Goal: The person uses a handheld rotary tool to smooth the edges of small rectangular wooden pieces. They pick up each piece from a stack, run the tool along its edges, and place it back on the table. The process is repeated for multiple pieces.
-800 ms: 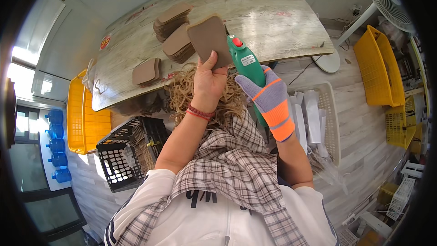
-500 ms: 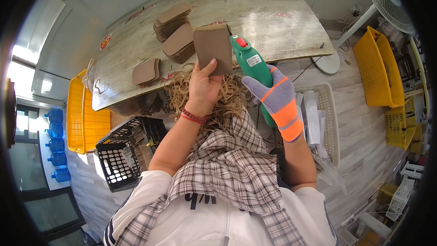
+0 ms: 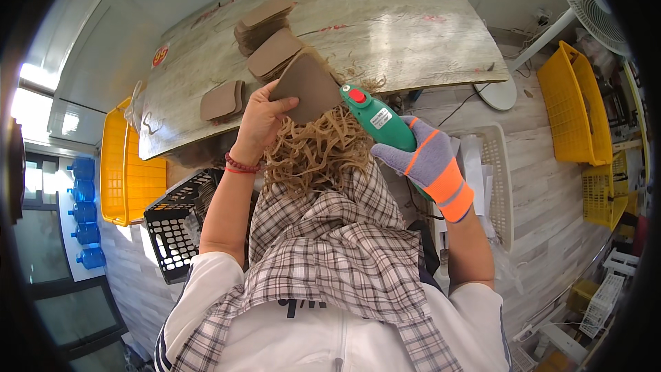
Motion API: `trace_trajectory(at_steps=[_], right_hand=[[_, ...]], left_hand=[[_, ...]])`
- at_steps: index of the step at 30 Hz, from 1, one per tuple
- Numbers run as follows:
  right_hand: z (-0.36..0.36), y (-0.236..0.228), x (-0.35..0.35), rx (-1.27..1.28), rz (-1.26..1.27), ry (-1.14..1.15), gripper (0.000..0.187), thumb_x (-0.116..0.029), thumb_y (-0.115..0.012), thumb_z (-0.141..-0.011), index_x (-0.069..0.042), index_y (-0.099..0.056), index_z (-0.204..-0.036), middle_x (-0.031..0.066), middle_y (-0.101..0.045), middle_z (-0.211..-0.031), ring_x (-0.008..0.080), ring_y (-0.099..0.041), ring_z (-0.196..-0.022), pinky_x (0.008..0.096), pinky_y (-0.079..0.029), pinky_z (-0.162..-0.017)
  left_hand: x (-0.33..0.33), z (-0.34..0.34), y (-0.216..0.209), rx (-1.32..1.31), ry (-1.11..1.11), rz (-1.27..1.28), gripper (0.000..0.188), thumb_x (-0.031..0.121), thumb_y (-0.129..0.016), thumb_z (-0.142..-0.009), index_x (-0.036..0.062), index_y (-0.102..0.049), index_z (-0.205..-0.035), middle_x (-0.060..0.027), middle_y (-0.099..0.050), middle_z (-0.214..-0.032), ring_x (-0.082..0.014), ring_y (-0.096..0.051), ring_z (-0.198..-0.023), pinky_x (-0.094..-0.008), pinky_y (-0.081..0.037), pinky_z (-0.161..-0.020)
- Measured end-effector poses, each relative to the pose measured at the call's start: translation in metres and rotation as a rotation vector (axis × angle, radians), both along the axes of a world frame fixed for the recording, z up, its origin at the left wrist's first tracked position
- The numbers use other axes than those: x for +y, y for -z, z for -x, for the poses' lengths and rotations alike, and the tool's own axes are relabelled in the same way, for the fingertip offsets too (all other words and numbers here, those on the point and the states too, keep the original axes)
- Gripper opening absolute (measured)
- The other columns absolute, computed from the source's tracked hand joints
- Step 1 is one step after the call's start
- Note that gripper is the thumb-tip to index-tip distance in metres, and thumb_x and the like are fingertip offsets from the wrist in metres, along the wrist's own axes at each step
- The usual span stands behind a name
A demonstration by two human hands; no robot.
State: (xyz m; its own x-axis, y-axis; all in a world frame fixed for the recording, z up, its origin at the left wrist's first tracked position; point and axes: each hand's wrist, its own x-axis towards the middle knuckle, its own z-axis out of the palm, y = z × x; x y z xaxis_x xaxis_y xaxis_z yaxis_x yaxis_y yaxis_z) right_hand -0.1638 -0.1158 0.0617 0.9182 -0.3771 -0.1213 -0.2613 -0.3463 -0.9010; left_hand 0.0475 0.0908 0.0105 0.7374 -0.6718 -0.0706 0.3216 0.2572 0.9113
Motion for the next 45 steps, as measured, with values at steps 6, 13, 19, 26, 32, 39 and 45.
trace_trajectory(at_steps=[6, 13, 19, 26, 32, 39, 45], right_hand=[[-0.01, 0.005, 0.004, 0.003, -0.086, -0.007, 0.049, -0.029, -0.08, -0.076, 0.001, -0.06, -0.109, 0.0034, -0.064, -0.077, 0.006, -0.055, -0.06, 0.022, -0.046, -0.054], [-0.015, -0.001, 0.004, 0.085, -0.292, -0.03, 0.041, -0.018, -0.076, -0.079, 0.0, -0.058, -0.11, 0.0033, -0.062, -0.075, 0.0081, -0.057, -0.058, 0.024, -0.048, -0.051], [-0.012, -0.008, 0.002, 0.157, -0.295, -0.079, 0.043, -0.021, -0.078, -0.077, 0.002, -0.057, -0.107, 0.0031, -0.062, -0.072, 0.0078, -0.054, -0.053, 0.0225, -0.045, -0.049], [-0.016, 0.0, 0.003, 0.182, -0.34, -0.156, 0.044, -0.023, -0.08, -0.076, 0.003, -0.059, -0.104, 0.003, -0.061, -0.07, 0.0068, -0.053, -0.051, 0.0216, -0.043, -0.048], [-0.023, -0.002, 0.01, 0.212, -0.259, -0.201, 0.049, -0.024, -0.078, -0.077, 0.0, -0.057, -0.114, 0.0013, -0.062, -0.078, 0.0061, -0.056, -0.058, 0.021, -0.046, -0.051], [-0.039, 0.009, 0.014, 0.196, -0.145, -0.265, 0.049, -0.022, -0.079, -0.076, 0.001, -0.057, -0.114, 0.0005, -0.061, -0.077, 0.0049, -0.052, -0.056, 0.0205, -0.043, -0.05], [-0.063, 0.005, 0.036, 0.147, -0.231, -0.26, 0.042, -0.019, -0.077, -0.077, 0.002, -0.058, -0.108, 0.0014, -0.06, -0.073, 0.0056, -0.052, -0.055, 0.0209, -0.043, -0.05]], left_hand=[[0.004, 0.008, 0.001, 0.064, 0.062, -0.053, 0.037, -0.009, -0.063, -0.08, -0.0052, -0.06, -0.117, -0.0084, -0.067, -0.103, -0.0138, -0.064, -0.088, -0.0277, -0.053, -0.079], [0.015, 0.004, 0.002, -0.028, 0.125, -0.166, 0.035, -0.009, -0.064, -0.078, -0.0026, -0.061, -0.112, -0.0062, -0.067, -0.099, -0.0106, -0.062, -0.087, -0.0249, -0.05, -0.079], [0.029, -0.011, -0.015, -0.28, 0.002, -0.278, 0.022, -0.005, -0.068, -0.077, 0.002, -0.061, -0.096, -0.002, -0.066, -0.089, -0.0086, -0.061, -0.081, -0.0231, -0.049, -0.074], [0.037, -0.025, -0.019, -0.158, -0.04, -0.129, 0.019, -0.003, -0.07, -0.078, -0.0003, -0.066, -0.096, -0.005, -0.069, -0.085, -0.0109, -0.065, -0.074, -0.0239, -0.053, -0.069], [0.034, -0.02, -0.016, -0.142, 0.057, -0.186, 0.016, -0.002, -0.069, -0.079, -0.0013, -0.066, -0.095, -0.0036, -0.069, -0.085, -0.0099, -0.064, -0.074, -0.023, -0.053, -0.07], [0.029, -0.012, -0.017, -0.198, 0.192, -0.305, 0.016, 0.0, -0.069, -0.078, 0.0002, -0.067, -0.094, -0.0018, -0.068, -0.085, -0.0074, -0.061, -0.076, -0.0221, -0.049, -0.072], [0.037, -0.016, -0.015, -0.283, 0.208, -0.367, 0.016, 0.002, -0.07, -0.077, 0.0006, -0.067, -0.092, -0.0027, -0.067, -0.085, -0.0082, -0.06, -0.079, -0.0224, -0.048, -0.073]])
